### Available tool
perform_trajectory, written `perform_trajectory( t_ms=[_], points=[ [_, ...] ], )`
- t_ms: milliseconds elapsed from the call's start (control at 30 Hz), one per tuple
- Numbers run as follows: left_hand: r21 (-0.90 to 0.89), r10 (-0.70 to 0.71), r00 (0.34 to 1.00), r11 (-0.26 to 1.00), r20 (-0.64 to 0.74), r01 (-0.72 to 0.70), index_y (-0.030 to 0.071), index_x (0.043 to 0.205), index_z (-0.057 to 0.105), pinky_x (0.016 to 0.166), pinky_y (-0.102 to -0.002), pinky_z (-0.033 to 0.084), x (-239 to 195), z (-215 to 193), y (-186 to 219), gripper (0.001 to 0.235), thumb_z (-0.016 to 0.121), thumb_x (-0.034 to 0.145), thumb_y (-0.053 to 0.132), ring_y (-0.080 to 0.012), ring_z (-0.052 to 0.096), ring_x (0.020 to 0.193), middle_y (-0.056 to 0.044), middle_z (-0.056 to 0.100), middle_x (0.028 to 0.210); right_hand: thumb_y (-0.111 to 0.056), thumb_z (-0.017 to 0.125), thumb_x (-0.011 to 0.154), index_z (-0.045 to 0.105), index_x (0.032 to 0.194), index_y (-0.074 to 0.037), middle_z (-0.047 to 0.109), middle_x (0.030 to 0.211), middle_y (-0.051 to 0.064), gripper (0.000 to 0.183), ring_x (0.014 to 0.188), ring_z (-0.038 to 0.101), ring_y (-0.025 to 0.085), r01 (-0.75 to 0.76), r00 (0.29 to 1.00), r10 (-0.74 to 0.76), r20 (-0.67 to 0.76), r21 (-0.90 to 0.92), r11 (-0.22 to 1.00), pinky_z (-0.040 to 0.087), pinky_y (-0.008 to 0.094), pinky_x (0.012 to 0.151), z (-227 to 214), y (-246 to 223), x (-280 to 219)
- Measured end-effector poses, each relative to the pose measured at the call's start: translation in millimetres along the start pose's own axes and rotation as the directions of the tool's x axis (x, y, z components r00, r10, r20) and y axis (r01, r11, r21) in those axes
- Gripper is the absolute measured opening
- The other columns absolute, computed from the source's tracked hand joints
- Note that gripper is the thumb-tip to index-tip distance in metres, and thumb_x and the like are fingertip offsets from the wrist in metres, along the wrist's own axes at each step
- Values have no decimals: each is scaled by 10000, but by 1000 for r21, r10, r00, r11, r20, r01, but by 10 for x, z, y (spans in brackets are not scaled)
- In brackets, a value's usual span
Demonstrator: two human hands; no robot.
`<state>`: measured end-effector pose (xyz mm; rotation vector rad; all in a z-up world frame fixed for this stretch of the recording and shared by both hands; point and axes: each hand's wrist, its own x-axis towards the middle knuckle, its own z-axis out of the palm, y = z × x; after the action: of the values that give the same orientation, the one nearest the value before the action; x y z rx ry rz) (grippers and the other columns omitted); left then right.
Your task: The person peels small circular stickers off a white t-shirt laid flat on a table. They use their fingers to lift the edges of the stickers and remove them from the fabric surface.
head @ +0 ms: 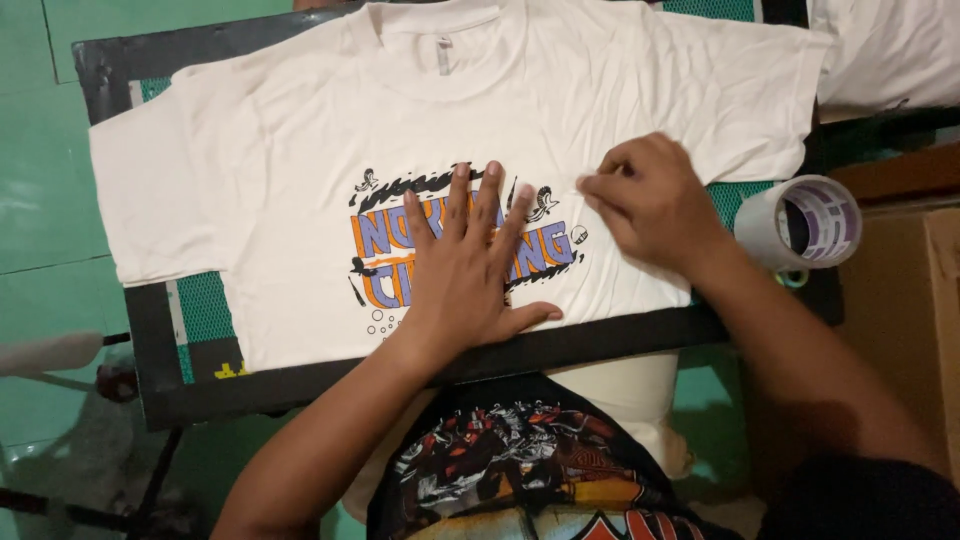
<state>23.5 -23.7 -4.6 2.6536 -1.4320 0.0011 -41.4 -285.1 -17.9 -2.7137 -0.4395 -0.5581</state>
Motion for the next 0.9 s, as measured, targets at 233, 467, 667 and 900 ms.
perform_trajectory(
  t_ms=[233, 467, 667, 900],
  points=[
    [36, -32, 999, 999, -6, 32, -4, 1624, 197, 1158, -755, 69, -1, 13, 11, 1416, 362, 700, 1056, -404, 65, 1574, -183, 159, 1706, -37, 714, 987, 729, 1039, -43, 757, 1000, 92, 55, 914, 723, 134, -553, 552, 829, 95, 785, 278, 682, 272, 876, -39, 23, 148],
    [35, -44, 999, 998, -15, 45, -34, 1606, 232, 1165, -751, 58, -7, 15, 36, 1428, 386, 689, 1051, -394, 92, 1575, -212, 170, 1696, -64, 750, 964, 777, 1069, -39, 608, 995, 119, 111, 872, 572, 253, -211, 975, 213, -67, 38, 977, 442, 377, 716, 66, -110, 57],
    [-30, -69, 997, 997, -19, 69, -74, 1594, 220, 1196, -709, -9, -32, 29, 23, 1451, 378, 687, 1047, -417, 56, 1575, -259, 112, 1689, -126, 730, 947, 804, 985, -107, 706, 911, 41, 85, 877, 646, 171, -613, 784, 613, 97, 277, 740, 517, 332, 789, -87, -154, 299],
    [-23, -62, 998, 998, -34, 61, -56, 1596, 232, 1189, -721, 23, -27, 51, 12, 1439, 399, 685, 1044, -433, 74, 1570, -269, 144, 1682, 20, 710, 993, 762, 1100, 3, 633, 1024, 173, 120, 807, 599, 235, -416, 888, 448, -104, 232, 879, 554, 339, 675, -38, -222, 339]
  ],
)
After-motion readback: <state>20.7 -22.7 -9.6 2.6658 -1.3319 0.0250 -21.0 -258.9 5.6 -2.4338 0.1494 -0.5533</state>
